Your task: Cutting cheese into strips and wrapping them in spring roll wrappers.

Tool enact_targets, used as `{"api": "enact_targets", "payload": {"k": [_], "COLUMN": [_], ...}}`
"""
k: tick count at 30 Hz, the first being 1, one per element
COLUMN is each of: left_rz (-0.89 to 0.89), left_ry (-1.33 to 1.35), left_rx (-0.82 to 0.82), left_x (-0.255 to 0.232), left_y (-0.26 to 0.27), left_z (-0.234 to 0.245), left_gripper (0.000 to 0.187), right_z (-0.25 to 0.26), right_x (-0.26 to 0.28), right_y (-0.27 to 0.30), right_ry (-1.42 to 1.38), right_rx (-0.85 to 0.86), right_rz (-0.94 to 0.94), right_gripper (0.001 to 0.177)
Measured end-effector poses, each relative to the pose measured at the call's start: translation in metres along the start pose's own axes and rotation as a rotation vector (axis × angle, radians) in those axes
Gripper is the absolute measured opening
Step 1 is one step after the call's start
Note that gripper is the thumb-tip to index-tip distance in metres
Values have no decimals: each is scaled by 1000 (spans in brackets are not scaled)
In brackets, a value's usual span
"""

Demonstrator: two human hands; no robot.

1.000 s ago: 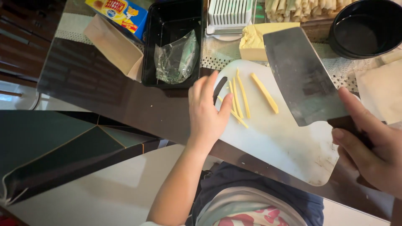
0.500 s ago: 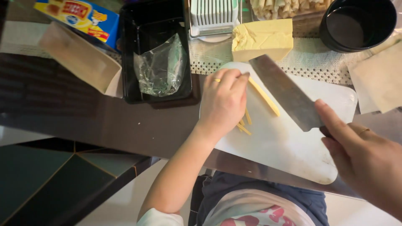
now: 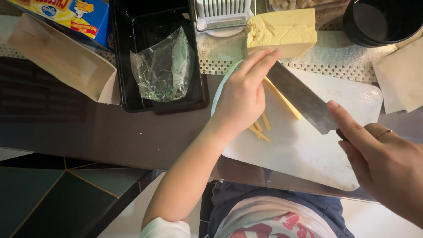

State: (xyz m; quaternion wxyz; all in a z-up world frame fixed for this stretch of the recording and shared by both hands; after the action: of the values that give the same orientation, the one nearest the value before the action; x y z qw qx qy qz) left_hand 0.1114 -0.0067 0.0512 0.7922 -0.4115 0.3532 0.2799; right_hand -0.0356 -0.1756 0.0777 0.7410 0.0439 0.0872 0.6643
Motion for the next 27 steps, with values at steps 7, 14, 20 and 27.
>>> {"api": "enact_targets", "payload": {"k": [7, 14, 20, 27], "left_rz": [10, 2, -6, 1], "left_ry": [42, 35, 18, 10], "left_rx": [-1, -4, -7, -6], "left_x": [4, 5, 6, 7], "left_y": [1, 2, 2, 2], "left_z": [1, 0, 0, -1], "left_gripper": [60, 60, 60, 64], "right_z": [1, -1, -4, -4], "right_x": [0, 0, 0, 3], "right_y": [-1, -5, -6, -6], "right_ry": [-160, -114, -79, 21], "right_rx": [-70, -10, 28, 12], "right_rz": [70, 21, 9, 23], "right_gripper": [63, 61, 62, 60]}}
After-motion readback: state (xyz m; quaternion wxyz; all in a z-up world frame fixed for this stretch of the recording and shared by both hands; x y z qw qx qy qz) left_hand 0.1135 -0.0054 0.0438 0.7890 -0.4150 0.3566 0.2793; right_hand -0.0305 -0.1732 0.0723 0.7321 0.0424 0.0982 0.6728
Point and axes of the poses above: each hand's wrist, its own y-axis away from the middle knuckle, its own z-axis out of the back of the hand, x = y × z, the point moved 9 cm from there along -y, towards the middle knuckle, and after that the axes turned 6 degrees about y, right-handed, at the moved point
